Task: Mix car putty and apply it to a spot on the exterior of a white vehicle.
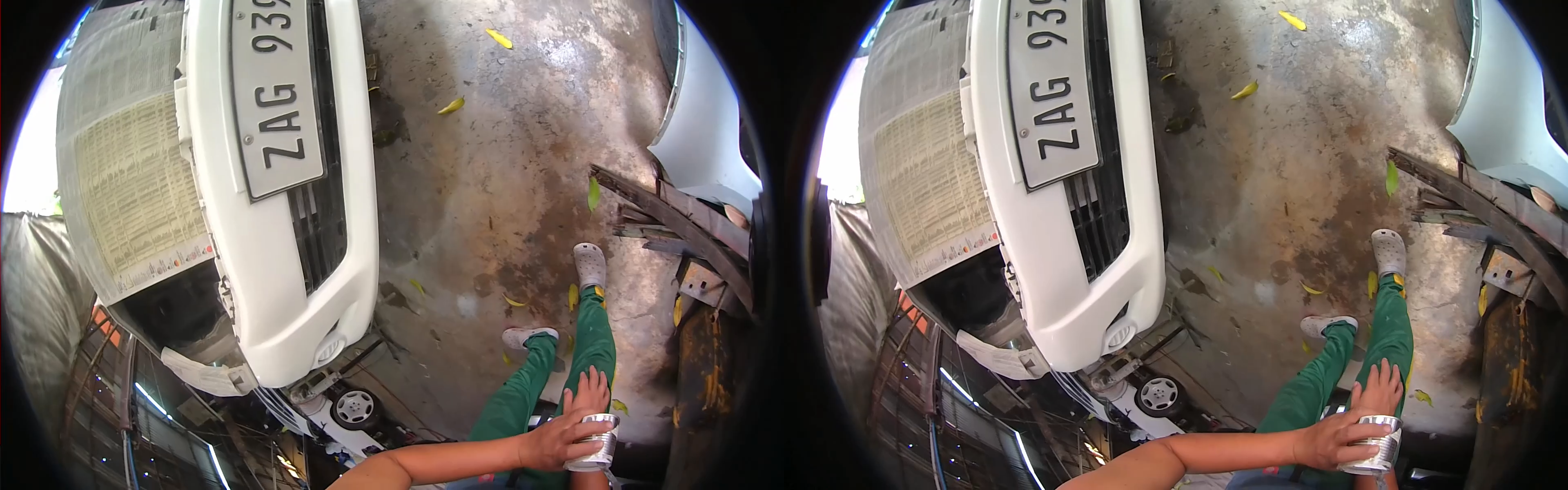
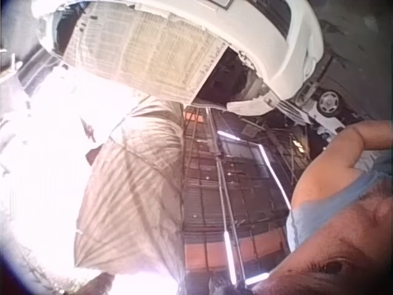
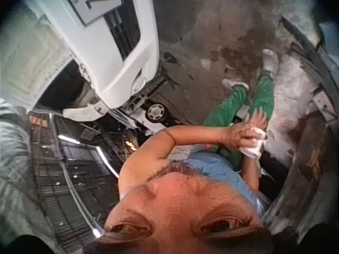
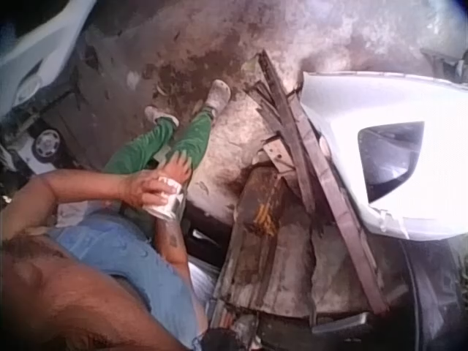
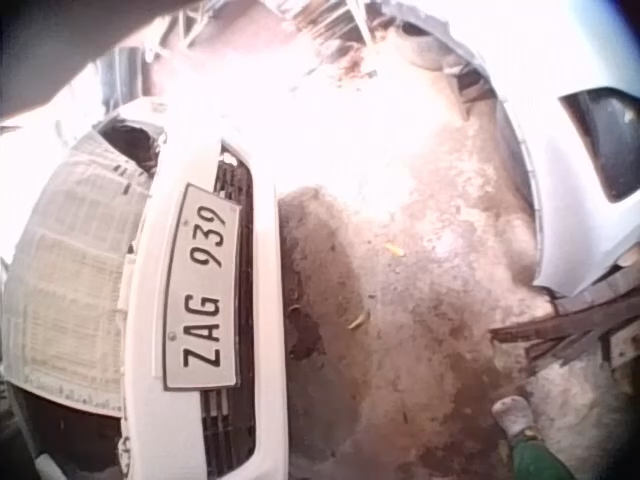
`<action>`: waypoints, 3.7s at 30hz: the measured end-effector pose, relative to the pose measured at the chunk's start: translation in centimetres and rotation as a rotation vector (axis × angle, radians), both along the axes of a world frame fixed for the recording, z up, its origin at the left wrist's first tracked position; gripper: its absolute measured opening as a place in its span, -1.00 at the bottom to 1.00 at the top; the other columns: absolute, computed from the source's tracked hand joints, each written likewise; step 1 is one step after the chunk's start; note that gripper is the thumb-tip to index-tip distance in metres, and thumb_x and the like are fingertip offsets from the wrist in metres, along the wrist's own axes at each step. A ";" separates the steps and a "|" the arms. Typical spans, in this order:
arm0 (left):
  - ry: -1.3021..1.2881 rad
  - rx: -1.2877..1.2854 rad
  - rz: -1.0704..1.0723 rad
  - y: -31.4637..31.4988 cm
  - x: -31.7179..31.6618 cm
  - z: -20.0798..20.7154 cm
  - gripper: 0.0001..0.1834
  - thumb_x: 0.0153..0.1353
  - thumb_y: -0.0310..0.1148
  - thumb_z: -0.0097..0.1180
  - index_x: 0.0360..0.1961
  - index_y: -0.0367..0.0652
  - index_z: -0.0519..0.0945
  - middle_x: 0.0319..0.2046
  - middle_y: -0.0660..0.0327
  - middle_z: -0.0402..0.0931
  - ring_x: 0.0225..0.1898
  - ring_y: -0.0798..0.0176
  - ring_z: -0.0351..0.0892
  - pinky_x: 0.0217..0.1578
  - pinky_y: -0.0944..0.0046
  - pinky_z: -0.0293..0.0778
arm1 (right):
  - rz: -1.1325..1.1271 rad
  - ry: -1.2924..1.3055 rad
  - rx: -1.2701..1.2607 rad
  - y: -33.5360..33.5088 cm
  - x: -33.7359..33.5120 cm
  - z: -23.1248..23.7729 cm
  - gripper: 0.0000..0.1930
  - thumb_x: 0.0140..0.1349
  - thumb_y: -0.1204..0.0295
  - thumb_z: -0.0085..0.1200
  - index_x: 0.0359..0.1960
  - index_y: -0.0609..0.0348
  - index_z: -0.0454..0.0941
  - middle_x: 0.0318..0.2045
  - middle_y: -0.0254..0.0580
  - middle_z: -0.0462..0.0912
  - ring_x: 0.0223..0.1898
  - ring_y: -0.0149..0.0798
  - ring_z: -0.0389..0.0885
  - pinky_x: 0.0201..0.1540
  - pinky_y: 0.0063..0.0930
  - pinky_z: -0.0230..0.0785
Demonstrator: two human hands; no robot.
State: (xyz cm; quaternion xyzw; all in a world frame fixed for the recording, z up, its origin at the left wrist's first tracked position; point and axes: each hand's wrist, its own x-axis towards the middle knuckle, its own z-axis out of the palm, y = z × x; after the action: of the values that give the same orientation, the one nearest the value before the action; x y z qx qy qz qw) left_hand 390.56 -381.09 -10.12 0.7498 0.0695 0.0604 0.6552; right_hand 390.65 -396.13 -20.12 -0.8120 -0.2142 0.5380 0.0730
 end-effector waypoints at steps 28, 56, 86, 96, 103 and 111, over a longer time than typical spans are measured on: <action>-0.183 0.326 1.124 0.0 -28.8 27.5 -0.09 -0.12 -0.43 0.54 0.26 -0.13 0.28 0.23 -0.10 0.34 0.22 -0.19 0.44 0.19 -0.03 0.42 | 1.088 -0.083 -0.179 4.9 2.4 2.2 -0.49 0.21 0.09 0.04 0.00 0.27 0.62 0.01 0.26 0.64 0.11 0.18 0.60 0.17 -0.07 0.45; -0.131 0.065 2.854 -12.8 -90.0 24.7 -0.04 -0.06 -0.51 0.47 0.33 -0.22 0.15 0.08 0.13 0.39 0.15 0.26 0.43 0.17 0.21 0.40 | 2.119 1.357 0.361 34.4 -79.2 57.7 -0.61 0.33 0.39 0.21 0.15 0.23 0.55 -0.07 -0.05 0.68 -0.02 -0.12 0.66 0.03 -0.33 0.49; -0.304 -0.022 3.201 -11.3 -147.0 30.8 -0.11 -0.05 -0.57 0.44 0.28 -0.16 0.19 0.09 0.14 0.36 0.16 0.24 0.42 0.20 0.21 0.39 | 2.661 2.573 0.439 32.3 -140.9 78.3 -0.81 0.31 0.36 -0.07 -0.43 0.10 0.54 -0.56 -0.20 0.54 -0.57 -0.29 0.52 -0.56 -0.35 0.32; -0.195 -0.003 3.063 -7.3 -165.3 29.7 -0.08 -0.06 -0.54 0.46 0.30 -0.17 0.18 0.12 0.13 0.34 0.19 0.22 0.40 0.23 0.20 0.34 | 2.437 2.616 0.475 36.7 -159.0 75.4 -0.75 0.38 0.31 -0.12 -0.23 0.17 0.57 -0.47 -0.06 0.59 -0.54 -0.19 0.59 -0.53 -0.11 0.46; -0.185 -0.064 2.918 -0.5 -182.8 28.9 -0.07 -0.06 -0.55 0.47 0.31 -0.20 0.16 0.12 0.09 0.33 0.19 0.19 0.39 0.22 0.17 0.36 | 1.806 2.736 0.714 46.7 -177.3 68.5 -0.49 0.22 0.03 0.33 0.17 -0.11 0.62 -0.65 -0.28 0.59 -0.77 -0.49 0.41 -0.76 -0.66 0.18; -0.263 -0.066 2.813 9.2 -203.2 29.8 -0.06 -0.06 -0.63 0.44 0.31 -0.16 0.13 0.13 0.10 0.33 0.16 0.21 0.42 0.16 0.20 0.44 | 2.064 1.289 0.688 55.1 -198.6 59.6 -0.56 0.21 0.39 0.27 0.15 0.13 0.60 -0.40 -0.25 0.64 -0.37 -0.21 0.60 -0.25 -0.37 0.44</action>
State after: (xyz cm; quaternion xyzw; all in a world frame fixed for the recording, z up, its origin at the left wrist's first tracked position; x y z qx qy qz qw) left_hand 187.32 -371.85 19.64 0.0291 0.6892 0.7208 0.0673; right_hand 192.03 -341.03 39.50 0.2022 -0.8004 0.5583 -0.0820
